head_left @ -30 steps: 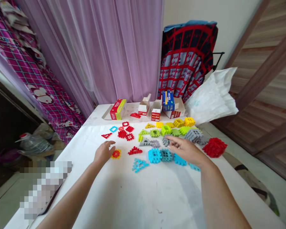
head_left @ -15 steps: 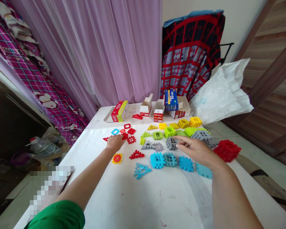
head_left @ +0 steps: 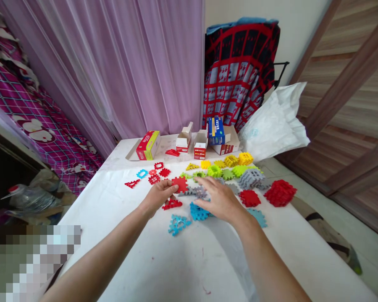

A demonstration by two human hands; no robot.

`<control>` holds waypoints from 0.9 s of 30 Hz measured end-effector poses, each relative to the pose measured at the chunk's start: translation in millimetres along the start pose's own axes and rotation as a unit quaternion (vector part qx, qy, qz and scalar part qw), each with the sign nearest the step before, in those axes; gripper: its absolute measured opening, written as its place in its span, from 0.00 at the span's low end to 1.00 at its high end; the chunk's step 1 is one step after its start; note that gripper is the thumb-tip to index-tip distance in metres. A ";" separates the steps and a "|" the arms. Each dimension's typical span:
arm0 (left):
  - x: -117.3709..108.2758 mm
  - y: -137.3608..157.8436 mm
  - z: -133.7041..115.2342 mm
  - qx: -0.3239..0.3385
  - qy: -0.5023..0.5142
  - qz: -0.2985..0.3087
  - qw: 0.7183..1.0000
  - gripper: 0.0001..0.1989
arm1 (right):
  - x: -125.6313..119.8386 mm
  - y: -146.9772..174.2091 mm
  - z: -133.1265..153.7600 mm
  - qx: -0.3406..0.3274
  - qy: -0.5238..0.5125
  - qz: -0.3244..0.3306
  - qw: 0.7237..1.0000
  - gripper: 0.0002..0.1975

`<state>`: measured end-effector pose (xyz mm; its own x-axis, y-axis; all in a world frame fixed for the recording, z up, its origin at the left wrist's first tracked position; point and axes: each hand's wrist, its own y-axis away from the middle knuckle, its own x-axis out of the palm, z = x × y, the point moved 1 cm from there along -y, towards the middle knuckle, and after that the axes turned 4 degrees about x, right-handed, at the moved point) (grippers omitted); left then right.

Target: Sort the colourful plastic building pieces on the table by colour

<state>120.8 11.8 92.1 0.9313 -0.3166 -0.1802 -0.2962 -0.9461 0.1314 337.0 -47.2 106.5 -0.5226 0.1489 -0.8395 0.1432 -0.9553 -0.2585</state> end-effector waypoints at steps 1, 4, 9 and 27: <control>7.8 3.1 -1.5 -0.006 0.014 0.009 1.000 0.23 | 2.8 0.3 4.3 -0.011 0.008 0.002 1.000 0.33; 26.3 9.3 -2.1 -0.011 0.030 0.029 0.999 0.24 | 6.6 1.7 10.0 -0.025 0.030 0.008 0.999 0.33; 41.2 16.0 -6.3 0.017 -0.006 0.064 0.998 0.23 | -3.5 8.2 -4.3 -0.024 0.022 0.026 0.999 0.30; -42.3 43.0 23.9 -0.041 -0.119 -0.054 0.991 0.31 | -51.2 66.3 -141.1 0.281 0.153 0.079 0.944 0.30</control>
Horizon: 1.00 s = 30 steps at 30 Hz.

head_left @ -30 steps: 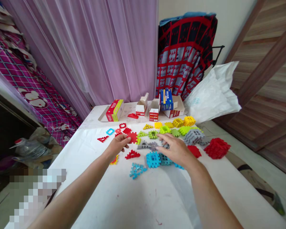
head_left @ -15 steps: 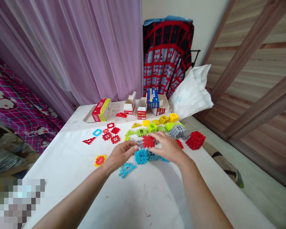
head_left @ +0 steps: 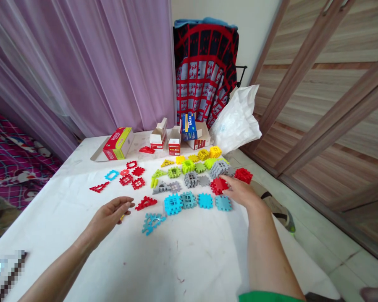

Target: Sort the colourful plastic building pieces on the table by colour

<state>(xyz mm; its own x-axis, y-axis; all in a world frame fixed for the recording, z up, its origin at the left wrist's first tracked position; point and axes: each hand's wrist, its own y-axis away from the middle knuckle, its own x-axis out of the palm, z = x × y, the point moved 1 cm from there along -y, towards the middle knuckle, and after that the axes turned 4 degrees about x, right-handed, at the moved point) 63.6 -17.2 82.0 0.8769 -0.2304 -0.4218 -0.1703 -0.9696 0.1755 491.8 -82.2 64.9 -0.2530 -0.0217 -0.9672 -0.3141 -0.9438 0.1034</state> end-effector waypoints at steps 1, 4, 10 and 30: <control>-4.4 0.4 3.5 -0.006 -0.002 -0.006 1.000 0.31 | 0.4 0.1 0.7 -0.003 0.004 0.008 1.000 0.30; -16.3 -0.6 10.0 -0.012 -0.014 -0.025 1.000 0.30 | -1.5 1.2 5.2 0.012 0.024 0.035 0.999 0.31; -32.5 -7.4 15.7 -0.006 -0.039 -0.043 0.998 0.30 | -1.1 2.7 7.6 0.038 0.039 0.039 0.998 0.32; -20.8 -106.3 22.5 0.039 -0.482 -0.058 0.873 0.16 | -41.9 16.0 77.9 -0.208 -0.133 -0.196 0.949 0.23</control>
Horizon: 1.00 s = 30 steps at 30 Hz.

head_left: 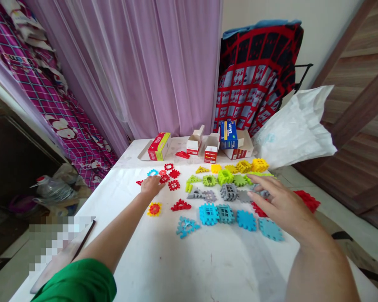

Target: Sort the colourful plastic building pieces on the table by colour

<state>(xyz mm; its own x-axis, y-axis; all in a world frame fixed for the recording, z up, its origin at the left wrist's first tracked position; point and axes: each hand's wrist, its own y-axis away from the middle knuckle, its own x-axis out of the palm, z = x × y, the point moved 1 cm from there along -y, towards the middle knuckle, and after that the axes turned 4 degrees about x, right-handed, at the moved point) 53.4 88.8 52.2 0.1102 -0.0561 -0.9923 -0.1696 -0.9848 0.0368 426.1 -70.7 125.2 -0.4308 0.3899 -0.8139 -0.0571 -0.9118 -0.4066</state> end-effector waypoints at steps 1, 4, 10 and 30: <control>-0.8 -0.7 0.5 -0.005 0.007 -0.001 1.000 0.15 | 1.0 0.6 -0.4 -0.005 -0.006 0.000 1.000 0.23; -5.1 1.1 3.0 -0.018 0.046 -0.007 0.999 0.15 | 3.2 1.2 -6.9 -0.007 -0.016 0.003 1.000 0.23; -13.0 19.1 0.7 -0.018 0.203 -0.002 0.979 0.19 | 5.4 -2.2 -16.6 0.013 -0.009 0.011 1.000 0.22; -30.5 87.2 -98.7 0.056 0.495 0.179 0.848 0.29 | 50.7 0.3 94.0 -0.110 0.022 0.215 0.970 0.21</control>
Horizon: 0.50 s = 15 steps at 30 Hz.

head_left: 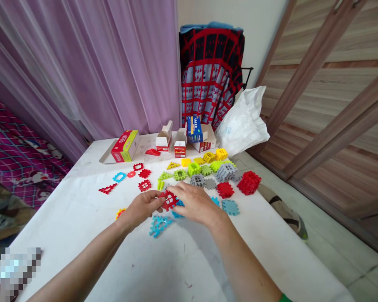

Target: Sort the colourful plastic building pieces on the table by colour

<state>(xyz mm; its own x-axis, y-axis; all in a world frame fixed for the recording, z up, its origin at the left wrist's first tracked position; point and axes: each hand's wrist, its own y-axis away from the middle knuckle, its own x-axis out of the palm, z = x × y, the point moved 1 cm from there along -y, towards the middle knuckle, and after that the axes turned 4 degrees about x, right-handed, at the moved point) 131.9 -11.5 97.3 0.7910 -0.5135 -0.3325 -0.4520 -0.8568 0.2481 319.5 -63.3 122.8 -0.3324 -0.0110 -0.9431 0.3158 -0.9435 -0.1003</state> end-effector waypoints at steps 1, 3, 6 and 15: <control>1.2 0.2 -0.7 0.002 -0.002 0.002 1.000 0.29 | 0.1 0.0 0.5 0.002 0.000 -0.001 1.000 0.22; 3.5 0.6 -3.5 0.010 -0.004 0.007 1.000 0.29 | 0.3 -0.2 1.9 0.002 -0.004 -0.003 1.000 0.23; 5.6 2.6 -9.8 0.022 -0.003 0.014 1.000 0.30 | -2.4 2.2 -0.1 -0.003 -0.024 -0.013 1.000 0.26; -26.6 30.6 9.1 0.001 -0.033 -0.031 0.999 0.35 | -62.8 86.3 -119.8 0.214 0.010 -0.136 0.967 0.27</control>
<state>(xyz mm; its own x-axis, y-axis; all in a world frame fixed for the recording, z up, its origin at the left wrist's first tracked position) 93.3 -24.5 105.5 0.7884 -0.4609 -0.4074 -0.4034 -0.8874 0.2230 474.1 -104.4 135.3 -0.3336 0.2599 -0.9062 -0.1796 -0.9611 -0.2096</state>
